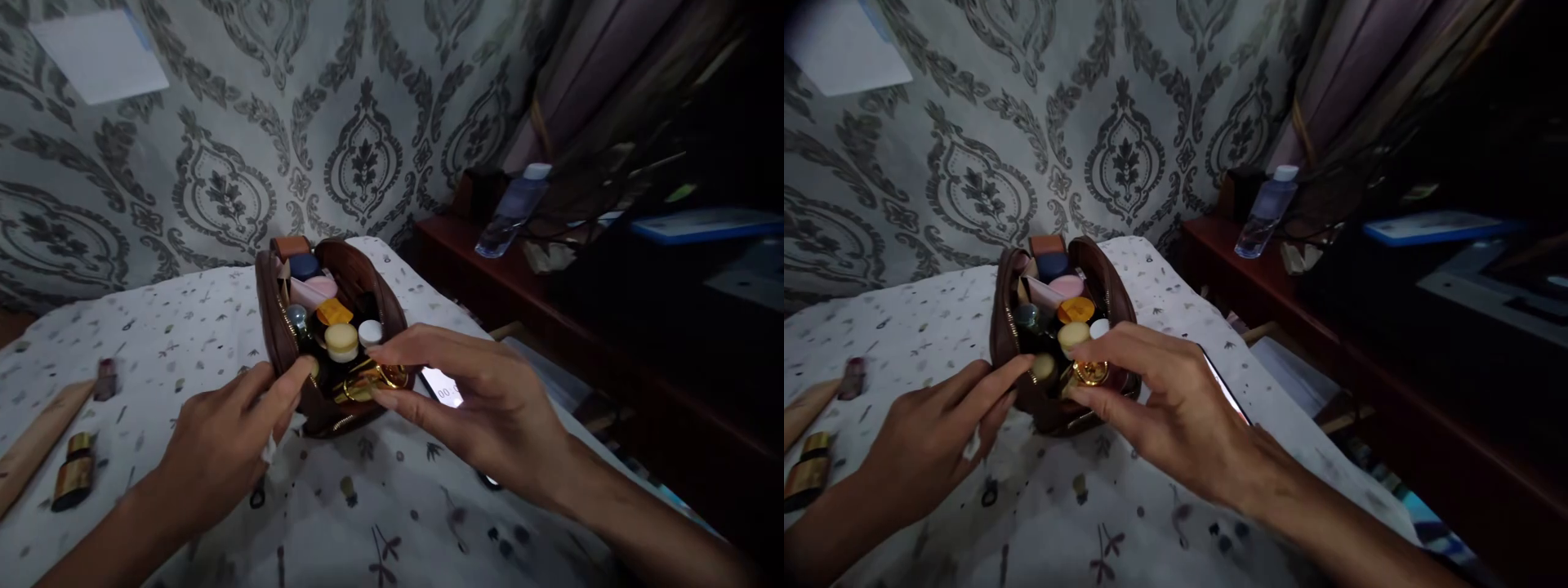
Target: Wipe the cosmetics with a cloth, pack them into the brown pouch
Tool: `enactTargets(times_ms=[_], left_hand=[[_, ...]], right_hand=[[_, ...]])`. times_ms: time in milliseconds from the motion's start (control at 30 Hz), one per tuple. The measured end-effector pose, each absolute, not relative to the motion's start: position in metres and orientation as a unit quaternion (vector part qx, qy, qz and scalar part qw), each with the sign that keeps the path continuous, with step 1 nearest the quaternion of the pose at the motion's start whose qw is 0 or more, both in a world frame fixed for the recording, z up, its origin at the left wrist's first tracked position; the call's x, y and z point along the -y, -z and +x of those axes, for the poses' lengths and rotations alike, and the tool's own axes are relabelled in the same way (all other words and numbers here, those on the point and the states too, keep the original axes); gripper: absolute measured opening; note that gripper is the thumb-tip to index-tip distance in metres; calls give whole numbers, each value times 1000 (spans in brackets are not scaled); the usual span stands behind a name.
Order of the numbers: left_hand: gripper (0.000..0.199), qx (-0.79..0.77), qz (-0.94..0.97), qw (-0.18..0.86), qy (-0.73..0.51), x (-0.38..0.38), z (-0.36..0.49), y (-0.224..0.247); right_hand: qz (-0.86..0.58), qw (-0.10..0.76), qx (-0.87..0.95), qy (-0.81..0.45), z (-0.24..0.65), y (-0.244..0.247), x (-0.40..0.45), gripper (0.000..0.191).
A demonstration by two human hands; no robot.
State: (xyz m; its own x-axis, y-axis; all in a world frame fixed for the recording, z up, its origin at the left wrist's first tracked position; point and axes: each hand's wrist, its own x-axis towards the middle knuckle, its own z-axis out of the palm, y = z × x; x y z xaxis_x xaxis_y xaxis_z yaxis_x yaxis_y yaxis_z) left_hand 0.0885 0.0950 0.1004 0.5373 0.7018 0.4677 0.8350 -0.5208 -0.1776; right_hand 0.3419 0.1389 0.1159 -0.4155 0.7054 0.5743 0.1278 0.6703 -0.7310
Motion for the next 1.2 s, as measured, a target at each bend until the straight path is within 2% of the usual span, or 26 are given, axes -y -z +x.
enactTargets(times_ms=[133, 300, 500, 600, 767, 967, 1200], left_hand=[[50, 452, -854, 188, 175, -96, 88, -99], [50, 445, -857, 202, 165, -96, 86, -98], [42, 427, -861, 222, 167, -97, 89, -102], [39, 425, -862, 226, 161, -99, 89, -102], [39, 427, -870, 194, 152, -100, 84, -99], [51, 458, -866, 135, 150, -93, 82, -98], [48, 457, -868, 127, 147, -95, 79, -94]], right_hand=[[-257, 449, 800, -304, 333, -114, -145, 24], [-247, 381, 850, -268, 325, -113, -146, 20], [-240, 289, 914, -155, 343, -128, -131, 24], [-264, 294, 911, -116, 355, -135, -127, 26], [-307, 319, 880, -173, 367, -128, -131, 24], [-311, 354, 857, -208, 373, -115, -136, 33], [-308, 320, 864, -238, 355, -126, -142, 34]])
